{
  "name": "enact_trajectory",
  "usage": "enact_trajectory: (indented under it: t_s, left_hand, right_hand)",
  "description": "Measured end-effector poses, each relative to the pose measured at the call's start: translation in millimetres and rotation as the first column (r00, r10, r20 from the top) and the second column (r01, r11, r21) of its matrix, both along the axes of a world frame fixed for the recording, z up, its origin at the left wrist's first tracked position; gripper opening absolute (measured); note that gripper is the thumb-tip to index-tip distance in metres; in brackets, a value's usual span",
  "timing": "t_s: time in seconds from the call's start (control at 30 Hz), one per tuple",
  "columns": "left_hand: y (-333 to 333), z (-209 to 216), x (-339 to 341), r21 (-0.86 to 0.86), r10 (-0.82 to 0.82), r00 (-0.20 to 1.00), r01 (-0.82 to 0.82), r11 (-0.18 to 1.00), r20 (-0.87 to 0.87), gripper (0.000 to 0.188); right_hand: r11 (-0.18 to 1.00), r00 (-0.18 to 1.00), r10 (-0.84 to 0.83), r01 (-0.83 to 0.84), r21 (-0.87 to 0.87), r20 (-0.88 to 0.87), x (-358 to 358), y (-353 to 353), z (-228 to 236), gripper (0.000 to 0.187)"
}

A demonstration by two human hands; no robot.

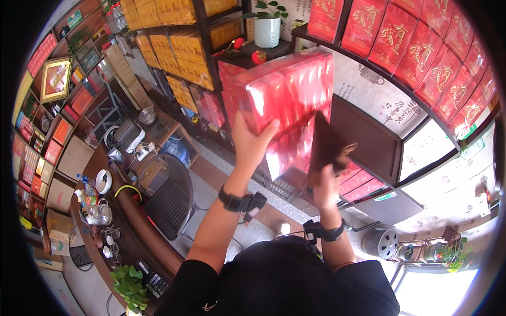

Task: The person wipes red boxes with a dark cloth and places them back onto a shelf.

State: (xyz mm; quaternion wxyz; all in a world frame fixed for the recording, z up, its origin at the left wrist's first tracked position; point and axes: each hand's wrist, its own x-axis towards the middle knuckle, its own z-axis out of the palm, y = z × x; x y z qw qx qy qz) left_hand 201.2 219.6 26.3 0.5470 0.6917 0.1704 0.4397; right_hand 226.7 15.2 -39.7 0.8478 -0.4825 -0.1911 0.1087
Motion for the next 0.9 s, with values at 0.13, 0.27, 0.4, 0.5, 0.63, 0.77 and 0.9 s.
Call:
enact_trajectory:
  t_s: [0.13, 0.27, 0.4, 0.5, 0.63, 0.77, 0.9]
  left_hand:
    - [-12, -7, -78, -0.337, -0.13, 0.958, 0.214, 0.917, 0.255, 0.058]
    - [5, -38, -161, -0.261, -0.025, 0.963, 0.098, 0.96, 0.27, 0.067]
    - [-4, -58, -239, -0.116, 0.155, 0.952, -0.129, 0.985, 0.262, 0.083]
    - [-18, -47, -299, 0.104, 0.189, 0.974, -0.203, 0.974, 0.126, 0.089]
    - [-28, -40, -362, 0.243, 0.431, 0.902, -0.419, 0.875, 0.004, 0.075]
    - [-51, -22, -408, 0.294, 0.598, 0.801, -0.582, 0.758, 0.042, 0.062]
    - [-82, -5, -451, 0.328, 0.686, 0.724, -0.667, 0.669, 0.071, 0.079]
  right_hand:
    - [0.67, 0.369, 0.443, 0.47, -0.575, 0.817, -65, 35, 2, 0.075]
    - [0.808, 0.474, 0.353, 0.28, -0.518, 0.807, -123, 63, -11, 0.086]
    - [0.89, 0.547, 0.132, 0.302, -0.342, 0.827, -152, 100, -6, 0.085]
    - [0.961, 0.578, 0.005, 0.224, -0.165, 0.816, -165, 124, 25, 0.092]
    - [0.978, 0.2, -0.205, 0.075, 0.194, 0.958, -190, 154, 51, 0.069]
    - [0.968, 0.032, -0.132, -0.21, 0.136, 0.991, -251, 150, 108, 0.047]
    - [0.867, 0.058, -0.207, -0.451, 0.21, 0.977, -302, 165, 134, 0.047]
